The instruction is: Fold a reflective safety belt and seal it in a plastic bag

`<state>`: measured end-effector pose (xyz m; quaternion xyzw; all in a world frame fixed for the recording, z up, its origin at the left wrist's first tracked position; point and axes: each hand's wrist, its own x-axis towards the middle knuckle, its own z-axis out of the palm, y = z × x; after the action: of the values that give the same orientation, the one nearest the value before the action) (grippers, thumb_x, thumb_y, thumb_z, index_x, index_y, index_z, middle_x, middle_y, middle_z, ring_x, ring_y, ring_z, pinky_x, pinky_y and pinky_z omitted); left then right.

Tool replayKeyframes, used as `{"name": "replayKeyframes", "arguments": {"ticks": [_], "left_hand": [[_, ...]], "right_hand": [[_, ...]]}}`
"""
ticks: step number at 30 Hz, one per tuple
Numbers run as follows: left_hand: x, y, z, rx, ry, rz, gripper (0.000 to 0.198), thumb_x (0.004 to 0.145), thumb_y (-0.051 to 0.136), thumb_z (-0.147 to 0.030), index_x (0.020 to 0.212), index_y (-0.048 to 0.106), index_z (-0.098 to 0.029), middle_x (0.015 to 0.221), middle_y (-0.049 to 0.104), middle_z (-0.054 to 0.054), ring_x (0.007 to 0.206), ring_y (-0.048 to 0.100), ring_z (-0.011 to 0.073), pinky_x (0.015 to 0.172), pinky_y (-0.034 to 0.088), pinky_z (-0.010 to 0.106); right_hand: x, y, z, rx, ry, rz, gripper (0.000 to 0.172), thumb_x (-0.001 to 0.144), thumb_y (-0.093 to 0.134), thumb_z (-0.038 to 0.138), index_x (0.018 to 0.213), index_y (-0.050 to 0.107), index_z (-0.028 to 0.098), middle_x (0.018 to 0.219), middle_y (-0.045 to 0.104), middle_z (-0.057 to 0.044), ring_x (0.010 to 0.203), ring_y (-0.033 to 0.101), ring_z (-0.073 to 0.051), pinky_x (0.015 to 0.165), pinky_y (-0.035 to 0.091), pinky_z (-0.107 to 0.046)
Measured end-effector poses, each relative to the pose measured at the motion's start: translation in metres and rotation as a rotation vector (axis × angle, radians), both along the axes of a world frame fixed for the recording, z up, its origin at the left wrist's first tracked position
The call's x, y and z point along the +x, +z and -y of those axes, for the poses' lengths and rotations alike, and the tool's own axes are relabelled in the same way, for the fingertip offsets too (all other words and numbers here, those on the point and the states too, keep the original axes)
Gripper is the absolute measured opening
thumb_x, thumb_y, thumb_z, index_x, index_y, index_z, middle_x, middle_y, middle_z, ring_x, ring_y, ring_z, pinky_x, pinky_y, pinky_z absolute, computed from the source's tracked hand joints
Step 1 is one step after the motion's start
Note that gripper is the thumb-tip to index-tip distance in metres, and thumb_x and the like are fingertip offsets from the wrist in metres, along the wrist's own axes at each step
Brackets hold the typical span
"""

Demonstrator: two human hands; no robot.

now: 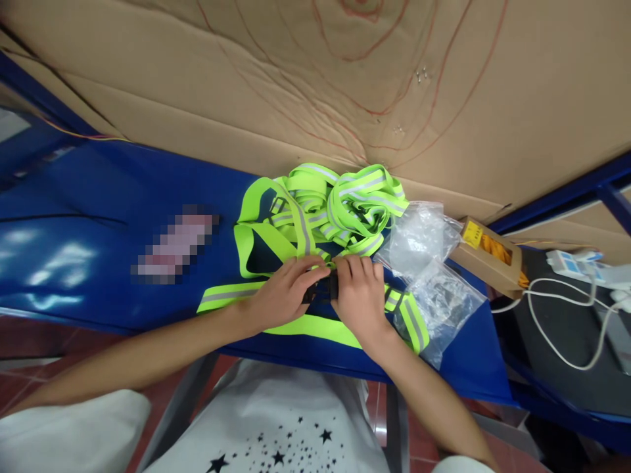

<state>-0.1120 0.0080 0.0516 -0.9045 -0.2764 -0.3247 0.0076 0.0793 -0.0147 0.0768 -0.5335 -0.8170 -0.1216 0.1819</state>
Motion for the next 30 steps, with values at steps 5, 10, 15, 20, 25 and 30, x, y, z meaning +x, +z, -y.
{"name": "replayKeyframes", "arguments": {"ticks": [5, 10, 15, 20, 25, 30], "left_hand": [[0.003, 0.0, 0.002, 0.01, 0.029, -0.047, 0.065, 0.077, 0.047, 0.003, 0.139, 0.043, -0.016, 0.127, 0.065, 0.019, 0.113, 0.067, 0.0311, 0.088, 0.058, 0.043], [-0.003, 0.0, -0.005, -0.006, 0.004, 0.05, 0.072, 0.07, 0.051, 0.001, 0.14, 0.04, -0.016, 0.131, 0.06, 0.02, 0.12, 0.063, 0.0333, 0.093, 0.058, 0.046], [-0.005, -0.001, -0.008, -0.017, 0.018, 0.053, 0.074, 0.072, 0.052, 0.0, 0.143, 0.038, -0.016, 0.133, 0.059, 0.021, 0.122, 0.061, 0.0344, 0.095, 0.056, 0.049], [0.001, -0.004, -0.002, -0.041, 0.002, -0.01, 0.069, 0.076, 0.047, 0.004, 0.142, 0.046, -0.016, 0.134, 0.06, 0.021, 0.121, 0.062, 0.0342, 0.09, 0.055, 0.045], [0.002, 0.009, -0.003, -0.055, -0.005, 0.055, 0.072, 0.075, 0.047, 0.003, 0.144, 0.046, -0.019, 0.133, 0.061, 0.019, 0.123, 0.06, 0.0327, 0.091, 0.055, 0.047], [0.007, 0.04, -0.009, 0.079, 0.076, 0.18, 0.057, 0.084, 0.051, 0.0, 0.136, 0.051, -0.025, 0.138, 0.058, 0.013, 0.13, 0.058, 0.0283, 0.095, 0.055, 0.044]], "right_hand": [[-0.007, -0.003, 0.001, -0.004, -0.013, 0.078, 0.019, 0.096, 0.062, 0.019, 0.113, 0.066, 0.013, 0.1, 0.068, -0.012, 0.09, 0.052, -0.028, 0.079, 0.031, -0.04], [0.008, 0.0, -0.005, 0.024, -0.014, -0.028, 0.028, 0.091, 0.063, 0.016, 0.119, 0.066, 0.015, 0.105, 0.07, -0.01, 0.096, 0.055, -0.028, 0.083, 0.033, -0.04], [0.006, 0.0, -0.002, -0.003, -0.013, -0.027, 0.03, 0.089, 0.063, 0.013, 0.119, 0.066, 0.015, 0.104, 0.07, -0.01, 0.095, 0.055, -0.028, 0.082, 0.033, -0.04], [-0.009, -0.005, 0.002, -0.003, 0.0, 0.054, 0.019, 0.091, 0.061, 0.014, 0.109, 0.066, 0.014, 0.099, 0.068, -0.012, 0.09, 0.052, -0.029, 0.079, 0.033, -0.042], [-0.013, 0.004, -0.002, -0.012, 0.074, 0.001, 0.036, 0.083, 0.061, 0.012, 0.119, 0.062, 0.012, 0.111, 0.068, -0.014, 0.095, 0.055, -0.029, 0.081, 0.036, -0.041], [-0.023, 0.029, -0.013, -0.033, 0.093, -0.179, 0.065, 0.081, 0.054, 0.008, 0.145, 0.045, 0.01, 0.141, 0.058, -0.02, 0.13, 0.051, -0.034, 0.093, 0.042, -0.043]]}}
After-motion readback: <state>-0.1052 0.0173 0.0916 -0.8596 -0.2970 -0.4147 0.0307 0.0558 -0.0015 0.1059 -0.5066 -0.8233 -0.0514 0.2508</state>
